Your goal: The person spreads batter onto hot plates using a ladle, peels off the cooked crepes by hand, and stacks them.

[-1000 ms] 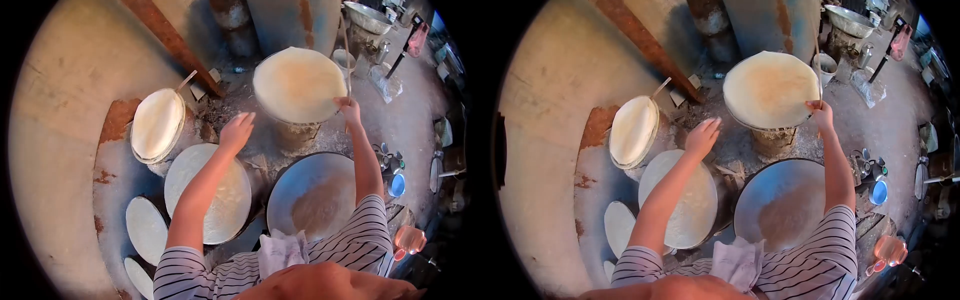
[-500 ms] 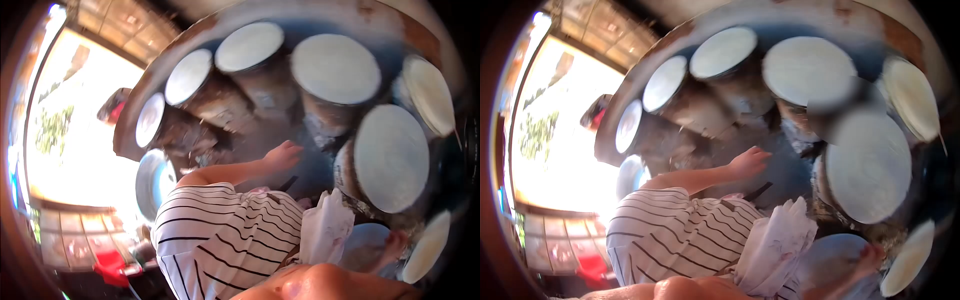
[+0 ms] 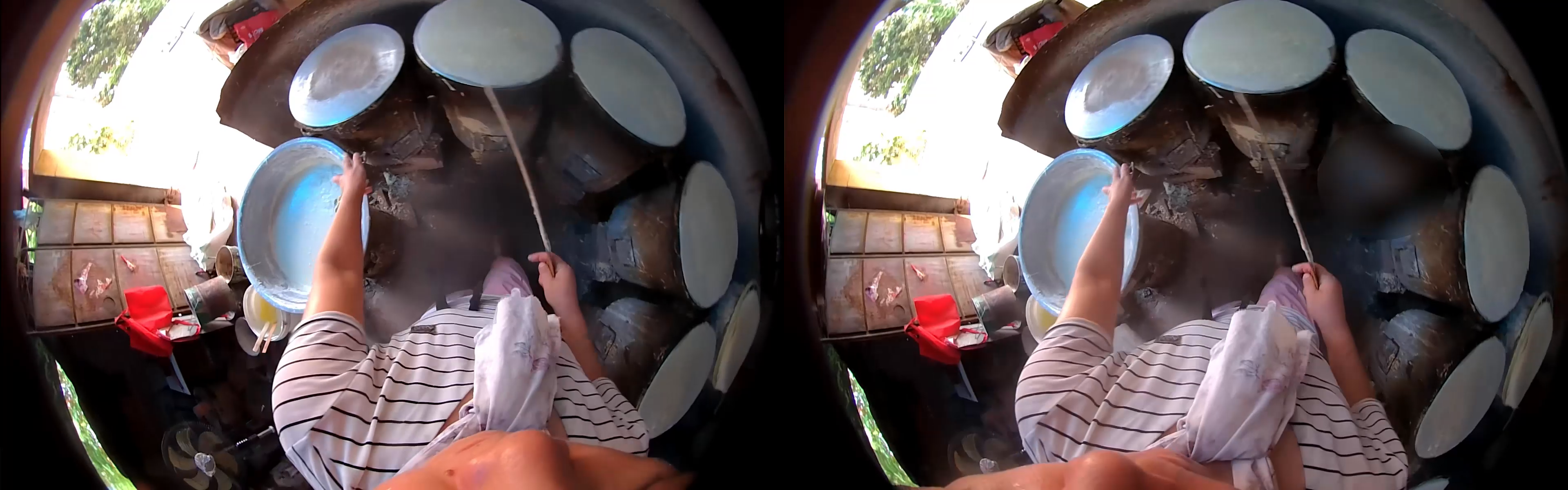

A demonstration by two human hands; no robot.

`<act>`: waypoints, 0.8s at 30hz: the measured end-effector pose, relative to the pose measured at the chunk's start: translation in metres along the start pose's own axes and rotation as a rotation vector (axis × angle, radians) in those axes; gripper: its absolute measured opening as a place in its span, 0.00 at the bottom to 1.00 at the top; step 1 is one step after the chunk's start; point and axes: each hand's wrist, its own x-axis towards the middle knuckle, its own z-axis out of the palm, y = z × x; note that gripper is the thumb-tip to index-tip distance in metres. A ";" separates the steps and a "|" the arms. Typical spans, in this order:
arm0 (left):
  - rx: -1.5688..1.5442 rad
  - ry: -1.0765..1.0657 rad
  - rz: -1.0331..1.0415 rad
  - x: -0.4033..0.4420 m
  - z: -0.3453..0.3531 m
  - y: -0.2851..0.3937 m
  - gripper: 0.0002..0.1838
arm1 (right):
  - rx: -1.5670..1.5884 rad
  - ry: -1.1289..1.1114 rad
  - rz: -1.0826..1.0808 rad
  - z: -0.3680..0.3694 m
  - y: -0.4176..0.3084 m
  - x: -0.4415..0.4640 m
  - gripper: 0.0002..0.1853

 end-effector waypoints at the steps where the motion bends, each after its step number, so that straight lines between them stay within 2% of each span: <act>1: -0.038 -0.012 -0.029 0.052 0.024 -0.027 0.33 | -0.150 -0.043 -0.075 0.004 -0.015 0.026 0.11; 2: -0.088 -0.017 -0.066 0.091 0.042 -0.057 0.33 | -0.290 -0.094 -0.169 0.014 -0.033 0.054 0.14; 3: 0.306 -0.026 0.276 0.088 0.040 -0.076 0.33 | -0.402 -0.182 -0.189 0.029 -0.061 0.083 0.17; 4: 0.260 -0.045 0.291 0.073 0.040 -0.098 0.32 | -0.505 -0.262 -0.225 0.049 -0.080 0.115 0.21; 5: 0.214 -0.065 0.306 0.056 0.040 -0.117 0.31 | -0.528 -0.267 -0.474 0.083 -0.071 0.149 0.25; 6: -0.065 -0.126 0.068 0.036 0.016 -0.136 0.31 | -0.524 -0.303 -0.562 0.126 -0.076 0.179 0.21; 7: -0.342 -0.117 -0.177 0.015 -0.008 -0.156 0.31 | -0.630 -0.438 -0.521 0.165 -0.104 0.199 0.16; 8: -0.437 -0.132 -0.323 0.007 -0.032 -0.156 0.32 | -0.811 -0.591 -0.477 0.204 -0.130 0.216 0.13; 9: -0.526 0.167 -0.396 0.011 -0.029 -0.178 0.36 | -0.853 -0.650 -0.566 0.244 -0.140 0.232 0.12; 11: -0.590 0.129 -0.413 -0.009 -0.051 -0.170 0.32 | -1.024 -0.698 -0.641 0.316 -0.160 0.253 0.12; 12: -0.617 0.105 -0.419 -0.016 -0.055 -0.170 0.30 | -1.080 -0.689 -0.577 0.345 -0.172 0.265 0.12; 13: -0.508 -0.011 -0.288 -0.005 -0.058 -0.177 0.31 | -1.161 -0.736 -0.511 0.379 -0.174 0.277 0.12; 14: -0.535 -0.083 -0.335 0.000 -0.061 -0.182 0.29 | -1.248 -0.773 -0.439 0.398 -0.175 0.286 0.12; 17: -0.682 -0.190 -0.379 -0.007 -0.120 -0.157 0.28 | -1.325 -0.911 -0.421 0.394 -0.190 0.258 0.12; 19: -0.696 -0.263 -0.324 0.025 -0.159 -0.140 0.29 | -1.156 -0.788 -0.393 0.371 -0.219 0.265 0.12; 20: -0.627 -0.207 -0.293 0.031 -0.140 -0.147 0.29 | -1.161 -0.688 -0.442 0.368 -0.193 0.267 0.12; 22: -0.467 -0.085 -0.166 0.080 -0.105 -0.157 0.29 | -1.298 -0.692 -0.496 0.388 -0.166 0.255 0.11; 23: -0.530 -0.190 -0.182 0.103 -0.094 -0.173 0.29 | -1.308 -0.716 -0.453 0.383 -0.178 0.246 0.11; 24: -0.563 -0.143 -0.167 0.123 -0.095 -0.161 0.29 | -1.323 -0.746 -0.398 0.378 -0.188 0.244 0.12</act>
